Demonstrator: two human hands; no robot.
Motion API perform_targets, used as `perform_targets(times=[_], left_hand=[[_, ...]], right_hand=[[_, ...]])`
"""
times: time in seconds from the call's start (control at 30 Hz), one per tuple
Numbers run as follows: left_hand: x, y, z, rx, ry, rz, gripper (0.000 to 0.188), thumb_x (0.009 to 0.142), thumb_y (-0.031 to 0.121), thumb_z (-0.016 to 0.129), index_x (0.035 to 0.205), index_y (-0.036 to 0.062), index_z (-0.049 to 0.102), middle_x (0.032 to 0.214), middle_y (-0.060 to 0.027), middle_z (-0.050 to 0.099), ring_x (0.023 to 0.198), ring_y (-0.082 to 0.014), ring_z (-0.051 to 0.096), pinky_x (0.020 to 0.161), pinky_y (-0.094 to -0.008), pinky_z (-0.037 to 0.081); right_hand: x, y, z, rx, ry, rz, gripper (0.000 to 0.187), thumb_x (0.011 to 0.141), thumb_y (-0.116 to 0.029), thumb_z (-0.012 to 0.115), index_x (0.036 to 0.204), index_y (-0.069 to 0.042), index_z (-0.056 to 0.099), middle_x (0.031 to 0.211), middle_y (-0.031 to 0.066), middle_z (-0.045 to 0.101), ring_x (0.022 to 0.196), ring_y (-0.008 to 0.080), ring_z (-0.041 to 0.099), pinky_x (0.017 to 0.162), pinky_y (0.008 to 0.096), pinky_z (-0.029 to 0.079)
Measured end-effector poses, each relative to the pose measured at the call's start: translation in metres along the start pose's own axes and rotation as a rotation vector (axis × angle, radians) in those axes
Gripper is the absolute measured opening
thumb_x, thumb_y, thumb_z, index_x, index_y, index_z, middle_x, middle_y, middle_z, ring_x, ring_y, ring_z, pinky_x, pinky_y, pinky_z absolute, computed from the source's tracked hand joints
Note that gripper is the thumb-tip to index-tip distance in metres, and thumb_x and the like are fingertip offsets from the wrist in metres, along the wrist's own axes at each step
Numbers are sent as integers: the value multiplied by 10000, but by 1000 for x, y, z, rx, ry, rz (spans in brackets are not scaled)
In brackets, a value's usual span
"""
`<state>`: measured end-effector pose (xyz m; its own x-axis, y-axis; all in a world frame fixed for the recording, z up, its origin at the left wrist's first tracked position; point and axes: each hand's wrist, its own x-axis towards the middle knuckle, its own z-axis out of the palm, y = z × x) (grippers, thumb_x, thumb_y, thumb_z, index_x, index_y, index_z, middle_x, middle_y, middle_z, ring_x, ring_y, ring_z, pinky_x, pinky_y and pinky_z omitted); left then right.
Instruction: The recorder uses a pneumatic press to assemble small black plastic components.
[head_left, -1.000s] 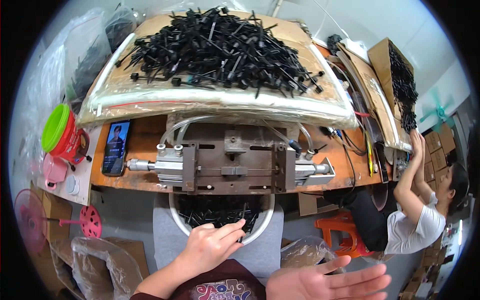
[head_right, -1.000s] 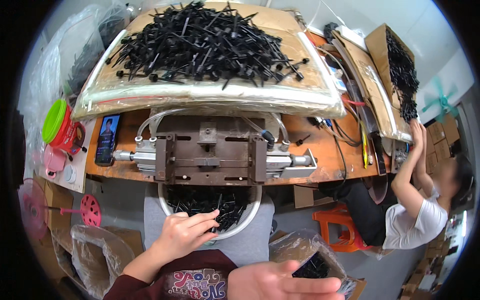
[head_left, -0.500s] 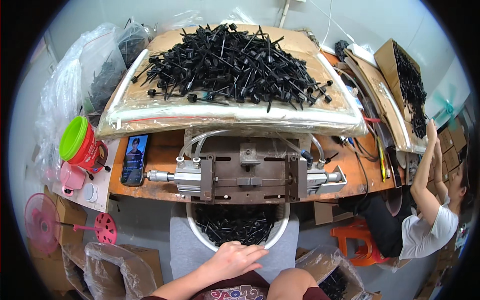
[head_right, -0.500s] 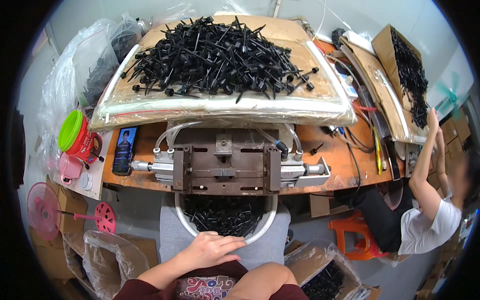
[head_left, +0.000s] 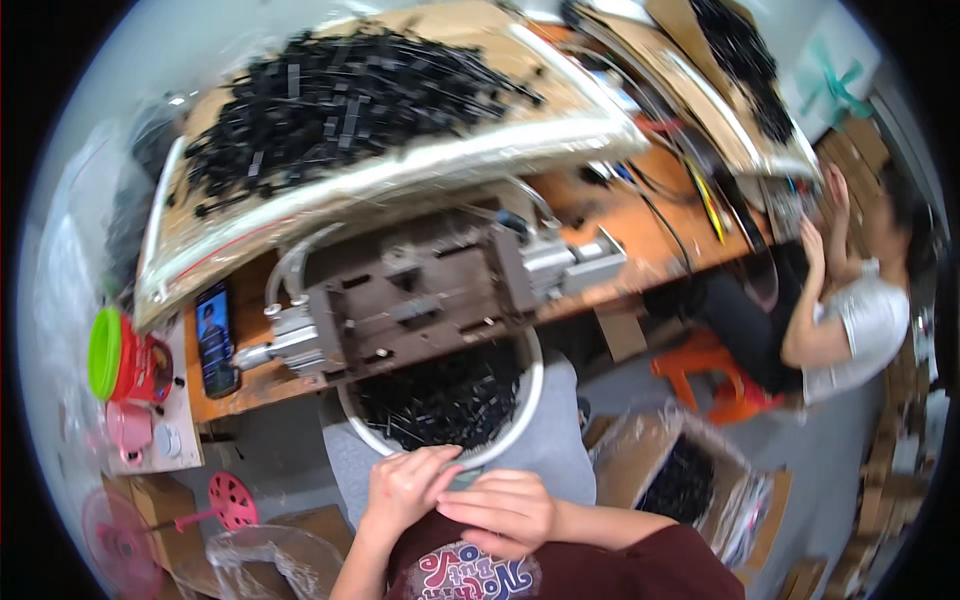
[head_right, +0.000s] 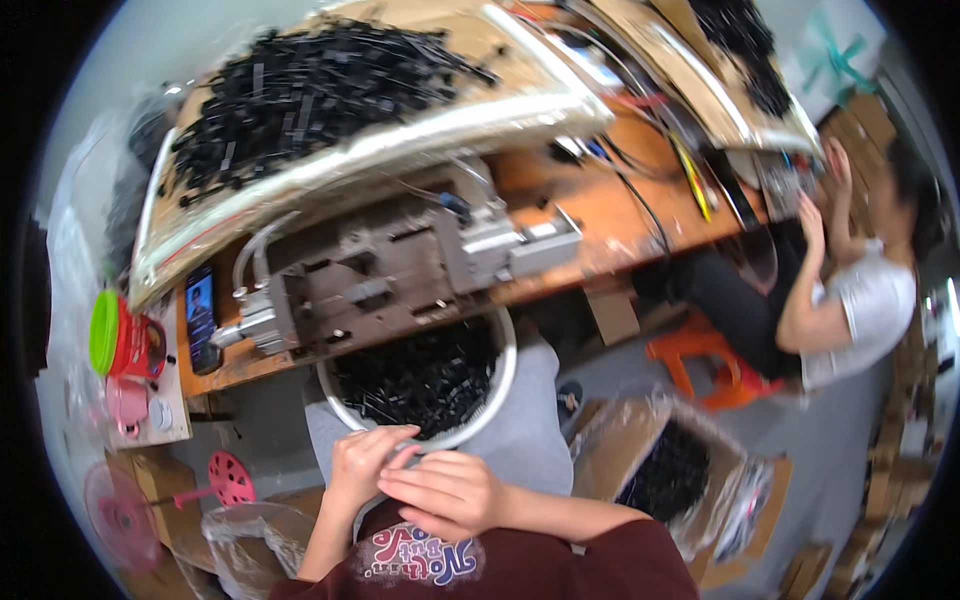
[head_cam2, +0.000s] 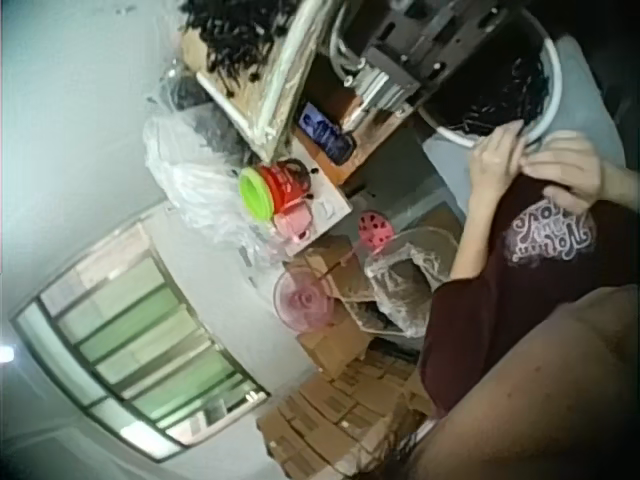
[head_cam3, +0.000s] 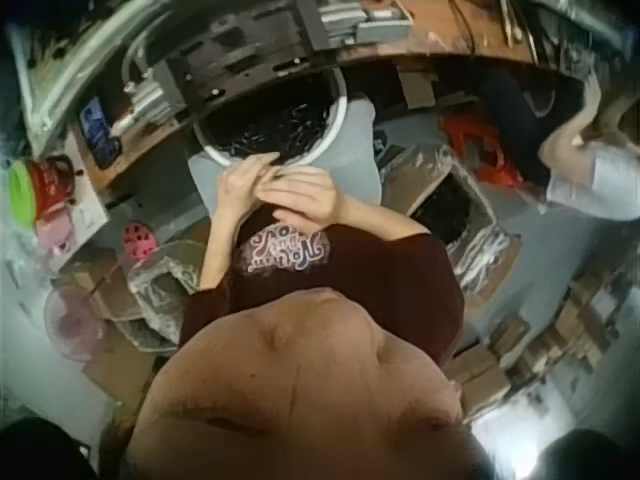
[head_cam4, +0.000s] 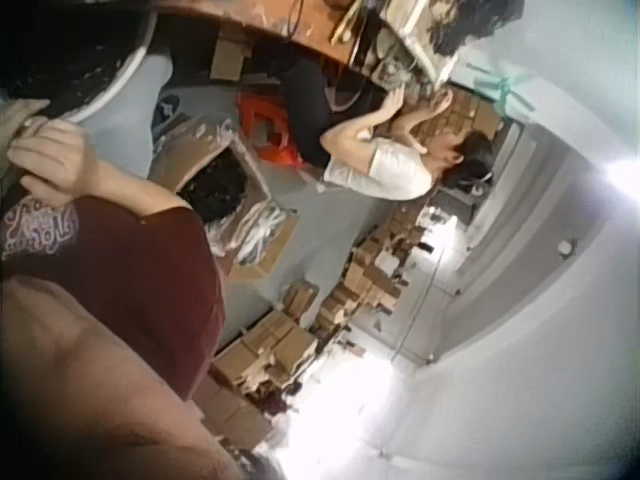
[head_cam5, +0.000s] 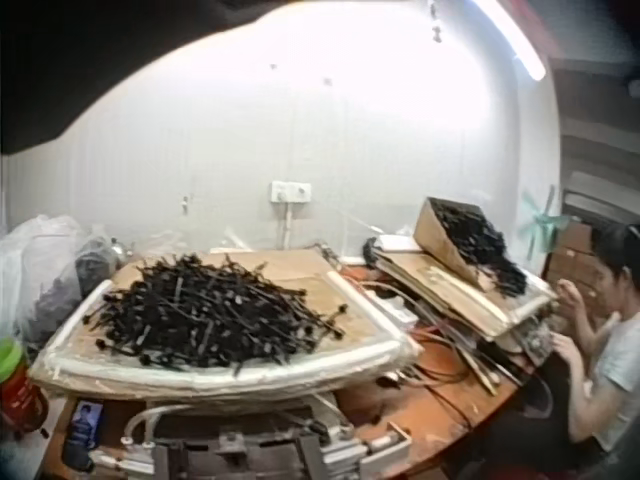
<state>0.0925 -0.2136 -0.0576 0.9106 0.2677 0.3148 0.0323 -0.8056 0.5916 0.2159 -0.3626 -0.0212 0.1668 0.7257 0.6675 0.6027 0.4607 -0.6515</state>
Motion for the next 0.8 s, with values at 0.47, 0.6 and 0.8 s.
perform_targets(times=[0.47,0.6,0.8], left_hand=[[-26,-1,18,158,-154,-52,277,763,101,762,1037,108,726,757,-60,671,552,-210,605,517,-328,465],[-21,-4,19,183,-148,19,215,809,139,732,1024,126,727,773,-64,678,633,-236,655,548,-323,501],[-22,-6,20,180,-223,3,262,784,108,721,1046,124,724,809,-76,686,695,-244,671,589,-330,517]], right_hand=[[-42,10,57,-78,-55,29,130,735,-121,654,732,-40,552,673,84,584,660,231,617,619,368,488],[-42,11,58,-115,-85,49,126,696,-114,651,751,-29,575,681,107,611,674,249,643,601,385,490],[-46,15,64,-59,-48,122,127,755,-117,642,739,-50,536,705,81,569,683,242,614,598,371,483]])
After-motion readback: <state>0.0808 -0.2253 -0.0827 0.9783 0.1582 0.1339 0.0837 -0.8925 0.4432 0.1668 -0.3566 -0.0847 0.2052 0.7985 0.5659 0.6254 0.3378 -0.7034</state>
